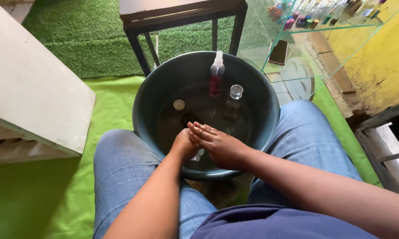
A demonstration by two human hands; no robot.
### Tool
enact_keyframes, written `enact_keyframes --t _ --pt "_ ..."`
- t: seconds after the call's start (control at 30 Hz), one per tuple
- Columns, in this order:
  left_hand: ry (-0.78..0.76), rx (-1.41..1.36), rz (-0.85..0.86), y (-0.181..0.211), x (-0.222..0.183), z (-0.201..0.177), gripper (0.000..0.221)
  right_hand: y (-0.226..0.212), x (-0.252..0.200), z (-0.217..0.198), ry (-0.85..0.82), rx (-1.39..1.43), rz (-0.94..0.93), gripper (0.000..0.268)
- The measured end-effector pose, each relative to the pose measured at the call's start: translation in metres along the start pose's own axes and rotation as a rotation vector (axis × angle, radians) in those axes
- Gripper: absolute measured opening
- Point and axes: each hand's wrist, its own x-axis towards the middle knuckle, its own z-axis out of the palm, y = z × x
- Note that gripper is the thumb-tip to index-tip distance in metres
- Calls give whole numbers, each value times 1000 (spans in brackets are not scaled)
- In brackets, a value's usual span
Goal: Washing and rinsing small glass perfume bottles in a basin of water
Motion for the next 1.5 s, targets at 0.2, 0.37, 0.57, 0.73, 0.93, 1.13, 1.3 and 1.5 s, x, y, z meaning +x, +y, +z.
enact_keyframes --t 0.2,0.37,0.57,0.73,0.93,1.13,1.3,1.5 --pt "-298 -145 -10 25 -32 -31 37 12 -12 17 42 54 31 89" --pt "-330 -178 -38 0 -6 21 56 15 -13 16 -31 -13 45 65" --pt "-124 139 -23 -19 13 34 55 17 -10 11 -122 102 329 45" --pt "-127 176 -26 -8 6 35 52 16 -9 8 -154 138 384 50" --pt "-106 -218 -155 17 -24 39 31 19 -15 12 -143 199 518 54" --pt "48 -1119 -570 51 -57 28 29 27 -28 52 -172 415 954 50" --pt "14 -1335 -537 38 -54 29 22 21 -33 43 -111 396 913 59" --pt "102 -1081 -514 9 -22 48 25 29 -24 25 -37 383 660 48"
